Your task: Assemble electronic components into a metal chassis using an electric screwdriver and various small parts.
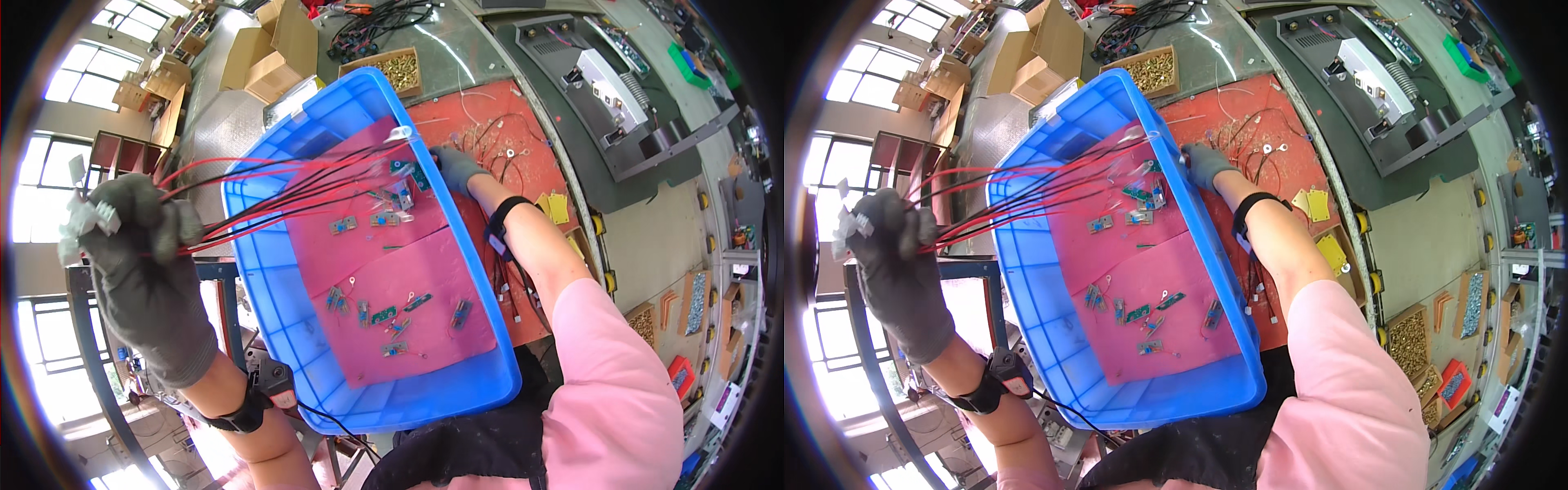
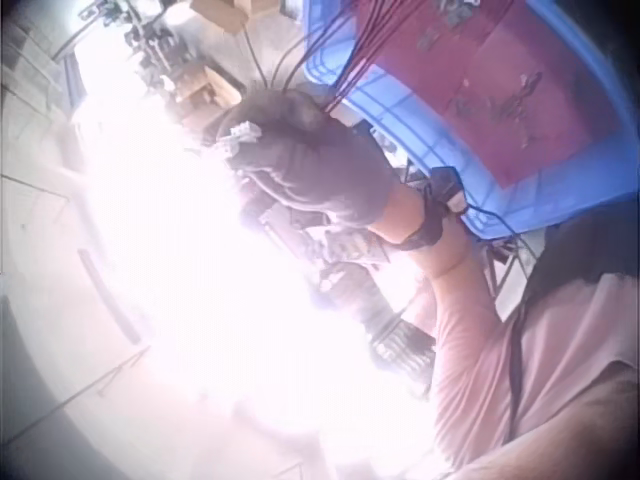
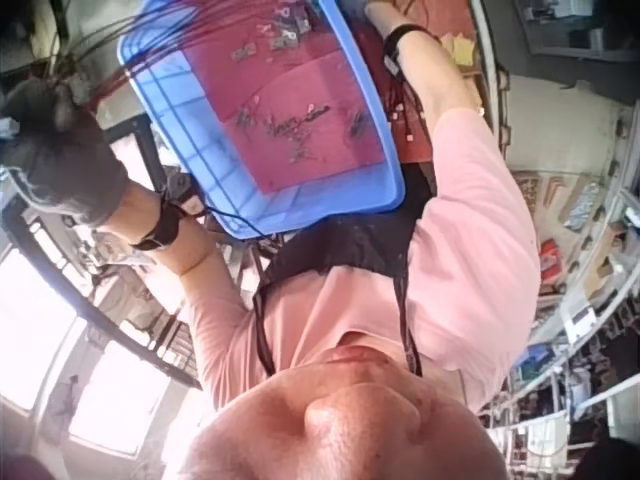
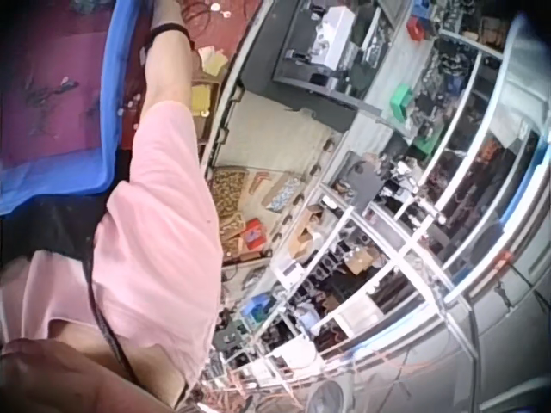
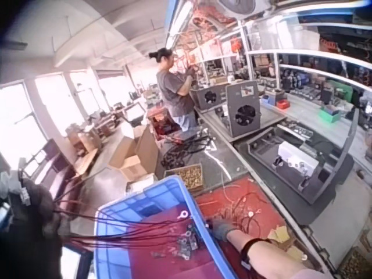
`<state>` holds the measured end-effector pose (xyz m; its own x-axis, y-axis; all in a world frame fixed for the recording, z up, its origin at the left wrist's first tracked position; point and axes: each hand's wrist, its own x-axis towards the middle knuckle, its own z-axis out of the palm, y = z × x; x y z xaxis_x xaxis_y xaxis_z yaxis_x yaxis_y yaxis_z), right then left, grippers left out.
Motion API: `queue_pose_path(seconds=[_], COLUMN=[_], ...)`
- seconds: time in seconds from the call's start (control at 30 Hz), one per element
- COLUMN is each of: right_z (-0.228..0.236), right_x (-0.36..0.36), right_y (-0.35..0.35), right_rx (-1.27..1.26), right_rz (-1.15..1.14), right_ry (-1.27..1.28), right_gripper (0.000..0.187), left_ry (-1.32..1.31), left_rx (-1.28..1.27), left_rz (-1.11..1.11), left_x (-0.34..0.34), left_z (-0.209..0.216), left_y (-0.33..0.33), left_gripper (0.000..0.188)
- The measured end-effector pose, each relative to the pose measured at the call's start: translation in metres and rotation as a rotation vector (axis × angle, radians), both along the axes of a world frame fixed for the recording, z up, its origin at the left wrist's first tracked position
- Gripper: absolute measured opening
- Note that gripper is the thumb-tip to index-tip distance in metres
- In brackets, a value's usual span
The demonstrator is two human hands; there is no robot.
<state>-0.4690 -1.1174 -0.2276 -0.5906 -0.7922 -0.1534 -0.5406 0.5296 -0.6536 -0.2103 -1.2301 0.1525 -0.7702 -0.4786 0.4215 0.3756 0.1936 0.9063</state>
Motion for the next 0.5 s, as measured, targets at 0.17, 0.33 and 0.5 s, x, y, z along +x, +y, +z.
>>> queue_pose_path(seconds=[0.17, 0.33, 0.5], right_z=[0.118, 0.284, 0.337], right_x=[-0.003, 0.011, 0.087], right_y=[0.016, 0.043, 0.079], right_rx=[-0.329, -0.776, -1.114], right_rz=[-0.156, 0.401, 0.102], right_ry=[0.221, 1.001, 0.067], right_gripper=[0.022, 0.018, 0.02], left_ry=[-0.198, -0.273, -0.055], left_rx=[0.007, -0.187, -0.081], left_rz=[0.283, -0.08, -0.028], left_x=[-0.027, -0.07, -0.105], left_z=[-0.039, -0.04, -0.056], left_y=[0.004, 0.036, 0.068], left_gripper=[0.046, 0.043, 0.021])
